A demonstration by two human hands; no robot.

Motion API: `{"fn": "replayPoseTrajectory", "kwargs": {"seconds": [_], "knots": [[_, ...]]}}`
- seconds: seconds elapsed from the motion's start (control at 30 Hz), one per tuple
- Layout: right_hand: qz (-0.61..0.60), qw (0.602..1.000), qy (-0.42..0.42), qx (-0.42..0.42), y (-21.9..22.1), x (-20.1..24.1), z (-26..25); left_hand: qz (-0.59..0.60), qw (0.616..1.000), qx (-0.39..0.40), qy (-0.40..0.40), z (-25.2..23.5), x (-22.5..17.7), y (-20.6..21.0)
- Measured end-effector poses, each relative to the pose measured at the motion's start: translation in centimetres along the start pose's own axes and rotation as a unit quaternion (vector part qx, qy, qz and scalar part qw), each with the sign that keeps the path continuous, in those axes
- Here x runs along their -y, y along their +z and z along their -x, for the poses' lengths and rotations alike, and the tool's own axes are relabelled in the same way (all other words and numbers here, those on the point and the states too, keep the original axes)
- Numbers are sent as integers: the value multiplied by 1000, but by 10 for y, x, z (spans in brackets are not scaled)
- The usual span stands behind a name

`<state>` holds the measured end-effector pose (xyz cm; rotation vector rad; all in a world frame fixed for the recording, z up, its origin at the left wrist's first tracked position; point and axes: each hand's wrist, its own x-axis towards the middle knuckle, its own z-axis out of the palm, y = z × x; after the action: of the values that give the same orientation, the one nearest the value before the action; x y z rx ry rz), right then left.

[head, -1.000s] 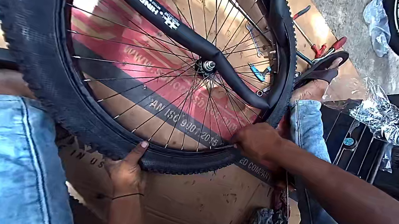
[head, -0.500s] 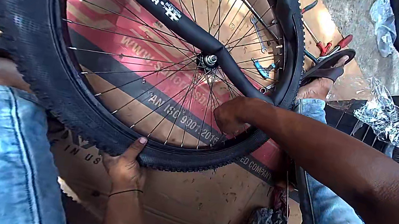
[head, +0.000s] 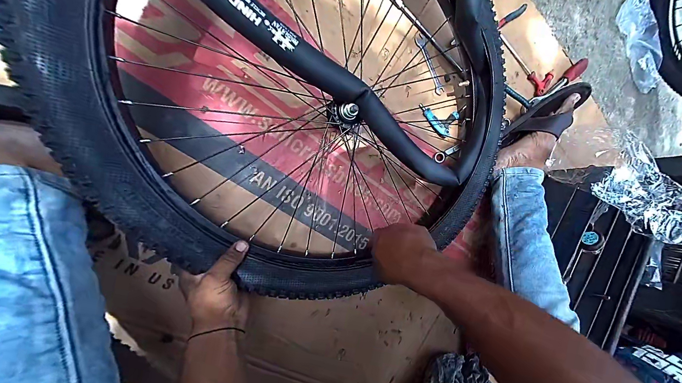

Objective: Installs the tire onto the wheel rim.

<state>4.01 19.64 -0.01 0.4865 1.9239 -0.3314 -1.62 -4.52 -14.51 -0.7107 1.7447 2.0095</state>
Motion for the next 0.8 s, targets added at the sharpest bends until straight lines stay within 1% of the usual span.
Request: {"fn": "replayPoseTrajectory", "kwargs": {"seconds": [0.07,0.13,0.17,0.2,0.23,0.27,0.3,0.37,0.4,0.43,0.47,0.5,0.57,0.6,0.63,0.67,0.7,0.73,0.77,0.8], "knots": [[-75,996,41,15,12,-2,9,-5,1000,-4,-1,-2,-3,1],[-167,983,68,45,30,-8,12,-10,1000,-7,-1,-2,-5,1],[-235,967,77,62,45,-11,13,-6,1000,-5,1,-3,-6,1],[-322,941,82,70,68,-12,15,1,1000,-2,0,-3,-7,1],[-429,898,81,60,102,-8,16,9,1000,2,-2,-3,-7,0],[-522,848,80,32,138,4,13,16,1000,6,-2,-5,-7,0],[-576,813,81,-14,168,19,7,20,1000,9,-3,-6,-6,0],[-585,798,88,-111,207,50,-11,15,1000,-3,6,-6,-3,1],[-583,795,86,-145,216,57,-21,12,1000,-18,21,-6,-2,5],[-588,789,75,-161,219,56,-28,10,999,-36,36,-3,-1,11],[-605,779,60,-152,221,50,-29,4,998,-46,45,7,1,15],[-633,762,50,-127,221,45,-25,2,998,-42,47,20,4,18],[-697,714,57,-41,201,36,-11,24,999,-23,24,48,15,31],[-733,676,74,13,187,35,-3,45,999,-10,-6,60,27,37],[-774,623,91,67,175,39,7,67,997,5,-38,71,40,40],[-812,565,105,105,166,45,17,85,994,19,-62,78,51,42],[-833,527,114,120,158,54,24,93,993,21,-71,83,57,44],[-835,526,116,114,154,62,29,91,994,4,-61,85,55,47],[-817,561,104,90,153,68,32,74,996,-28,-36,85,48,50],[-779,620,83,51,154,72,35,55,997,-57,-7,85,38,51]]}}
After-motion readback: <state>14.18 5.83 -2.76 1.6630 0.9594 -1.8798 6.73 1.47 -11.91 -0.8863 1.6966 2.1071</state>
